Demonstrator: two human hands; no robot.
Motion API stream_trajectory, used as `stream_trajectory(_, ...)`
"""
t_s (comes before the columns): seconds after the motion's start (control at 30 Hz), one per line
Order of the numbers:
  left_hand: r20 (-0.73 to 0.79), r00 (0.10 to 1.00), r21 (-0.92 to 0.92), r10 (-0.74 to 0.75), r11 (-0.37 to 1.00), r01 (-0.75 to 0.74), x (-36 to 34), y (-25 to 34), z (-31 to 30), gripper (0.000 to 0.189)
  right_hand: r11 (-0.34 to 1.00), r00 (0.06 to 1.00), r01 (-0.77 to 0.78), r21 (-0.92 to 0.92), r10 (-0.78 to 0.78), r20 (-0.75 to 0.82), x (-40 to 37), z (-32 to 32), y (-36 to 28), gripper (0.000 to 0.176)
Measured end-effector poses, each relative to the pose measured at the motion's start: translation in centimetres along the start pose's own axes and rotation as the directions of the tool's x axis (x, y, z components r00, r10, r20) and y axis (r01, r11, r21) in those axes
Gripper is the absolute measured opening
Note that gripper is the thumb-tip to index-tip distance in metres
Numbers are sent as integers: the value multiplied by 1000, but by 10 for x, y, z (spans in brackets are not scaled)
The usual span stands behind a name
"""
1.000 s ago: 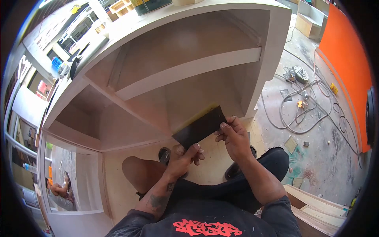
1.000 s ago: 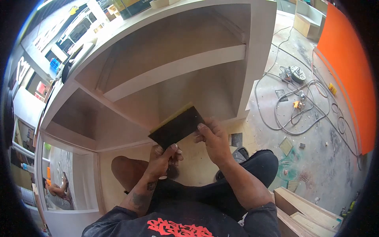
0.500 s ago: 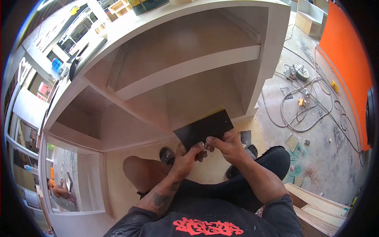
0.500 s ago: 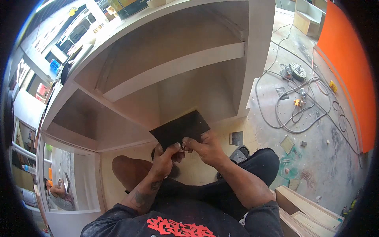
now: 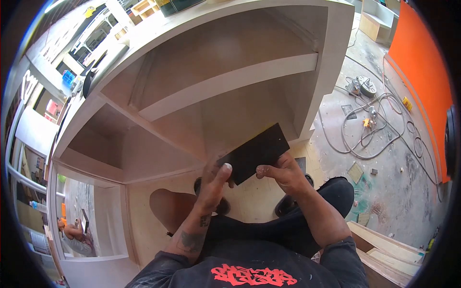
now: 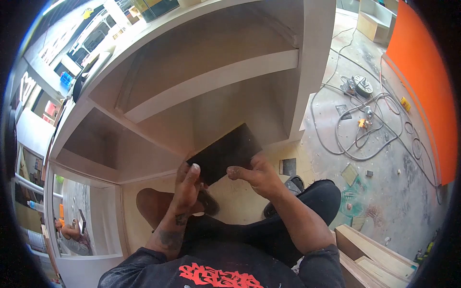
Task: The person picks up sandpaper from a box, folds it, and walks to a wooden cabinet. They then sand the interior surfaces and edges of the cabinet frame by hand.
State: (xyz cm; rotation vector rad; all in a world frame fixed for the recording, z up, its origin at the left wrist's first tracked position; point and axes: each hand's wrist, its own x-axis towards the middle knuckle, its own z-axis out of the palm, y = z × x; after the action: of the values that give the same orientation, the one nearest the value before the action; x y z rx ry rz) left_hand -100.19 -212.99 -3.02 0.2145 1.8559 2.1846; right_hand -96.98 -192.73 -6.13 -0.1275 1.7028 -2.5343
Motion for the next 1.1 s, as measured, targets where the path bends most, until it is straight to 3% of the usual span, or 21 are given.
stream_trajectory(0.03, -35, 999, -31, 29, 999, -30, 1, 4, -1, 29, 1000, 1000, -21, -1, 21, 11, 0, 0, 0, 21)
stream_trajectory(0.13, -3, 994, 124, 108, 987, -107, 8, 1, -15, 24, 999, 999, -40, -21, 39, -12, 3, 0, 7, 28)
stream_trajectory(0.23, -11, 991, 224, 135, 966, -129, 6, -1, -21, 20, 936, 970, 162, 312, -93, -226, 11, -4, -2, 36)
stream_trajectory(0.33, 86, 996, 386, 38, 920, -68, -2, 2, -18, 26, 998, 998, 54, -25, -54, -21, 6, -16, -25, 44)
stream_trajectory(0.37, 121, 992, 425, 36, 901, -84, -3, 1, -19, 26, 964, 998, -44, -262, 28, -64, 3, -18, -26, 32)
stream_trajectory(0.47, 191, 981, 493, 19, 863, -112, -4, -1, -22, 26, 896, 994, -33, -442, -15, -106, 1, -15, -19, 20)
stream_trajectory(0.53, 205, 979, 476, -4, 874, -96, -3, -1, -24, 26, 899, 990, -30, -437, -33, -135, 1, -11, -18, 13)
stream_trajectory(0.6, 253, 962, 483, 104, 847, -219, 0, -2, -26, 26, 914, 992, -26, -405, -25, -120, 0, -11, -15, 12)
stream_trajectory(0.63, 279, 948, 485, 154, 829, -278, 1, -1, -27, 27, 876, 996, -7, -482, -38, -84, 0, -15, -9, 14)
stream_trajectory(0.73, 244, 967, 479, -69, 876, -59, -4, 15, -20, 24, 829, 998, -44, -558, 9, -66, -4, 0, -20, 11)
stream_trajectory(0.87, 302, 953, 593, -29, 788, -165, 2, 1, -27, 21, 836, 998, -8, -549, -29, -58, -2, 2, -12, 14)
stream_trajectory(0.97, 292, 955, 631, 59, 738, -238, 1, -1, -26, 21, 874, 992, -123, -470, 97, -80, -1, -5, -18, 15)
stream_trajectory(1.03, 292, 951, 632, 102, 726, -272, 1, -10, -27, 22, 819, 994, -105, -564, 64, -92, -2, -4, -19, 12)
stream_trajectory(1.1, 276, 960, 644, 47, 732, -221, -1, -6, -27, 22, 762, 997, -57, -645, 10, -77, -3, -2, -17, 10)
